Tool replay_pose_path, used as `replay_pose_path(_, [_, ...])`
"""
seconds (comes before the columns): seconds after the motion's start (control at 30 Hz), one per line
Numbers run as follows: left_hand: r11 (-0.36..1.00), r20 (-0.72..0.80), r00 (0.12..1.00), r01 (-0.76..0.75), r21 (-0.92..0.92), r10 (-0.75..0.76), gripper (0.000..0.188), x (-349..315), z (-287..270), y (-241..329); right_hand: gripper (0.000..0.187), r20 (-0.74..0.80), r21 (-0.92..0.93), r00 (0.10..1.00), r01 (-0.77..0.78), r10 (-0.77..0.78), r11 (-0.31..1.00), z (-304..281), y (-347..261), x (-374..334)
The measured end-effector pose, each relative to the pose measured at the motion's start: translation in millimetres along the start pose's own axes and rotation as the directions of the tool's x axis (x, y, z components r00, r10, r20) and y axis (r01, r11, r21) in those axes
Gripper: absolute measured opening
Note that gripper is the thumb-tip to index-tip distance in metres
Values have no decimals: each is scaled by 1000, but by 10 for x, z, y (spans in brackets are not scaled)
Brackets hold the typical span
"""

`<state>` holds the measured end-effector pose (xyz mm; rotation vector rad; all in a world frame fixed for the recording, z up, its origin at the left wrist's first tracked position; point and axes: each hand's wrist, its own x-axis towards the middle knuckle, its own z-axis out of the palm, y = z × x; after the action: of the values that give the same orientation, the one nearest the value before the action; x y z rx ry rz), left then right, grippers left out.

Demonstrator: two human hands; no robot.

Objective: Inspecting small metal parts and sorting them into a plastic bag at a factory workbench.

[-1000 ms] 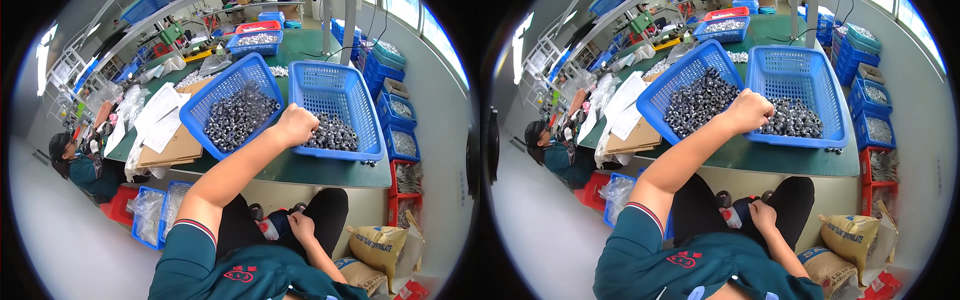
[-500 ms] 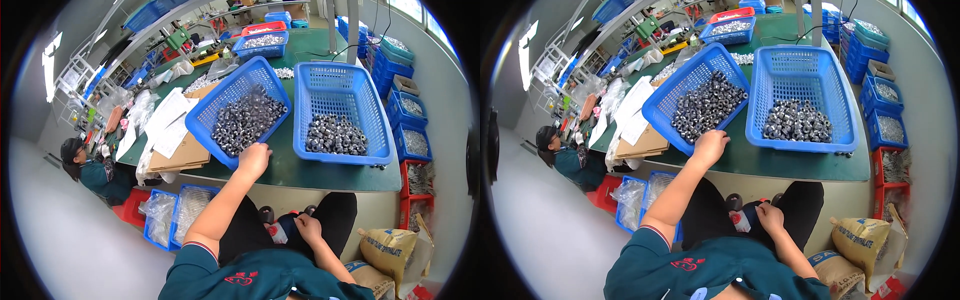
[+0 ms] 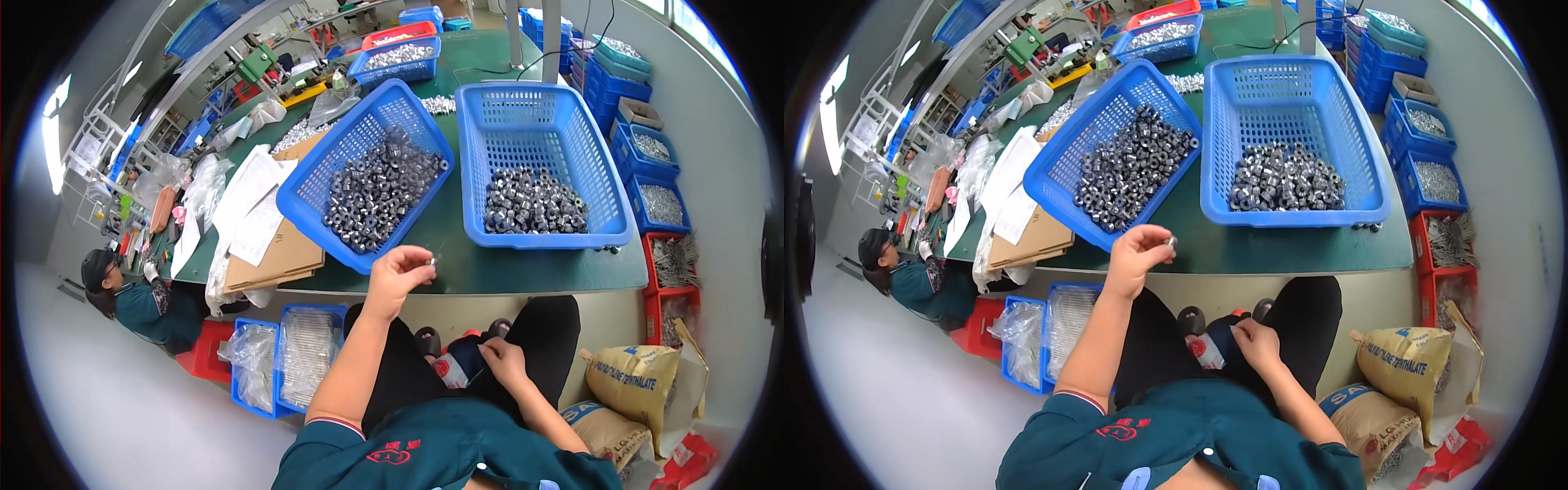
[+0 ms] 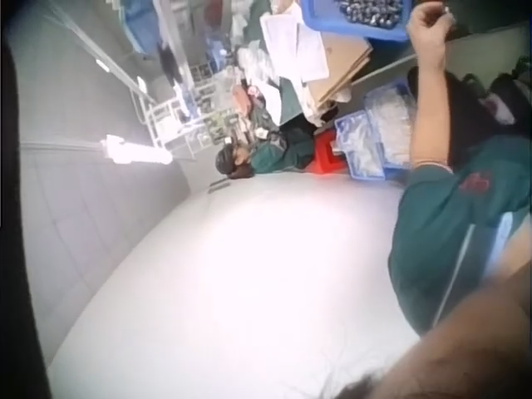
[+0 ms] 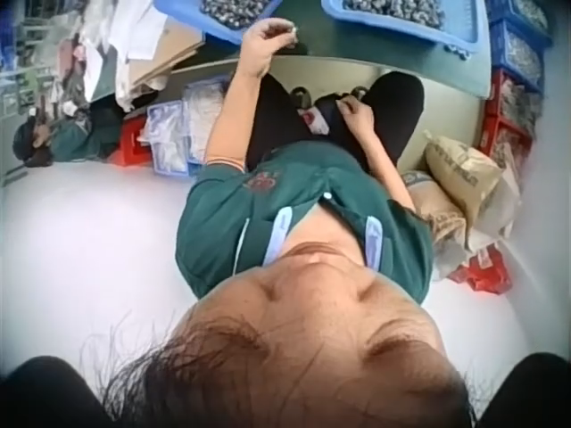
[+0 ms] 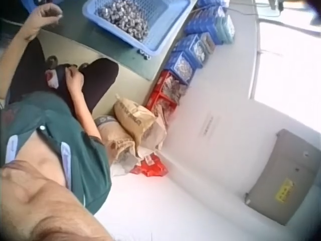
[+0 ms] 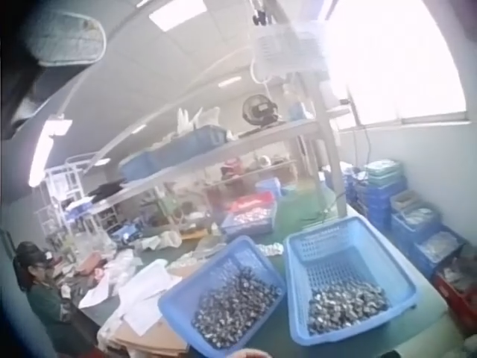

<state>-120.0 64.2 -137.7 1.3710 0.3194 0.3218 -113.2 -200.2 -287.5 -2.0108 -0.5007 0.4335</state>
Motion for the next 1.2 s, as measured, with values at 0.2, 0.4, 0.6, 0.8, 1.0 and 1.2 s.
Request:
replay_pose_path(0.2, [878, 184, 978, 171, -448, -97, 22, -671, 12, -68, 9, -28, 361, 979, 199, -203, 911, -407, -1120, 19])
replay_pose_path(0.4, [835, 196, 967, 243, -493, -165, 24, -964, 58, -191, 6, -8, 154, 882, 467, -471, 871, -423, -1608, 83])
replay_pose_path(0.6, [929, 150, 980, 174, -326, -131, 21, -1147, 32, -190, 8, 16, -69, 825, 564, -565, 823, -364, -1595, -26])
replay_pose_path(0.8, [989, 116, 993, 22, -144, -5, 27, -1204, 86, -105, 9, 71, 233, 954, 269, -292, 934, -284, -1634, -116])
replay_pose_path(1.0, [993, 169, 984, -76, 86, 61, 33, -1185, 36, -131, 20, 638, 672, 763, -618, 106, 408, -308, -1439, -70])
replay_pose_path(1.2, [859, 225, 942, -321, 397, 248, 44, -1214, 51, -123, 18, 437, 639, 882, -444, 178, 628, -300, -1387, -119])
